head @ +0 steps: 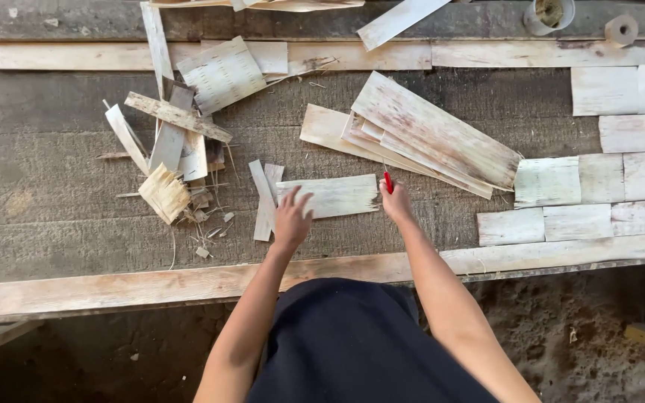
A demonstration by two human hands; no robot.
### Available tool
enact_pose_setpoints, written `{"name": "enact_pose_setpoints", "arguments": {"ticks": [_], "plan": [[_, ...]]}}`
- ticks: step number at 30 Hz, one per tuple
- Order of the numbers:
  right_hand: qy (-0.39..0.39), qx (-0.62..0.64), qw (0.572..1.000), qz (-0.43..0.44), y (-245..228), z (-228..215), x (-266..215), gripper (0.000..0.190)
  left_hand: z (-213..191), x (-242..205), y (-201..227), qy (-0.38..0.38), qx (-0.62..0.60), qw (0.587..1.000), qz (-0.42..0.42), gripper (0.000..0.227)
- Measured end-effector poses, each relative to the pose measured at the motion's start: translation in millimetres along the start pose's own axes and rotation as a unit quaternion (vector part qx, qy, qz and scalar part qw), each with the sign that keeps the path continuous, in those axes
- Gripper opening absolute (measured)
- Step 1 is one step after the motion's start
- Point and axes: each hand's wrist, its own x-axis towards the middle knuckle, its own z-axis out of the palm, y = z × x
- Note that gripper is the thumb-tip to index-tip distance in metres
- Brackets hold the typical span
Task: The person uses a red utility knife to cut and trim thin strips of bamboo on a wooden workbench. They repeatedly pick up strips, align them, and slice them into smaller pieces, accumulating cut pieces on the table.
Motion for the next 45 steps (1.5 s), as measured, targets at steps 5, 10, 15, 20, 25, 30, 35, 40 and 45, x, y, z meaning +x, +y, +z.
{"name": "enact_pose_setpoints", "arguments": {"ticks": [5,10,15,20,25,30,35,40,45], "plan": [[-0.042,-0.04,0.997,0.058,9.0,8.2,2.4,0.047,7.7,23.5,40.1,-0.196,0.108,0.975,-0.002,0.058],[-0.128,-0.105,0.985,0.04,-32.9,-1.6,-42.2,0.049,12.6,26.6,55.7,-0.258,0.172,0.95,-0.029,0.054],[-0.116,-0.096,0.989,0.006,-26.3,19.4,-37.8,0.038,22.7,26.8,48.1,-0.244,0.181,0.952,-0.029,0.056],[-0.088,-0.162,0.983,-0.023,-36.0,28.2,-39.6,0.042,28.3,25.9,45.6,-0.246,0.185,0.951,-0.036,0.058],[-0.086,-0.179,0.98,-0.015,-37.4,36.4,-31.9,0.041,18.6,26.5,54.1,-0.257,0.168,0.951,-0.05,0.057],[-0.098,-0.193,0.976,0.005,-48.7,33.2,-38.5,0.042,22.1,26.2,51.9,-0.25,0.165,0.953,-0.048,0.058],[-0.115,-0.193,0.974,0.028,-8.9,68.9,-7.8,0.041,20.3,26.0,52.5,-0.255,0.166,0.951,-0.054,0.057],[-0.129,-0.175,0.975,0.04,-14.4,67.2,-6.2,0.043,20.7,28.2,52.9,-0.254,0.17,0.951,-0.049,0.057],[-0.132,-0.139,0.979,0.066,10.0,82.2,13.5,0.043,19.4,26.6,54.7,-0.253,0.166,0.951,-0.057,0.058]]}}
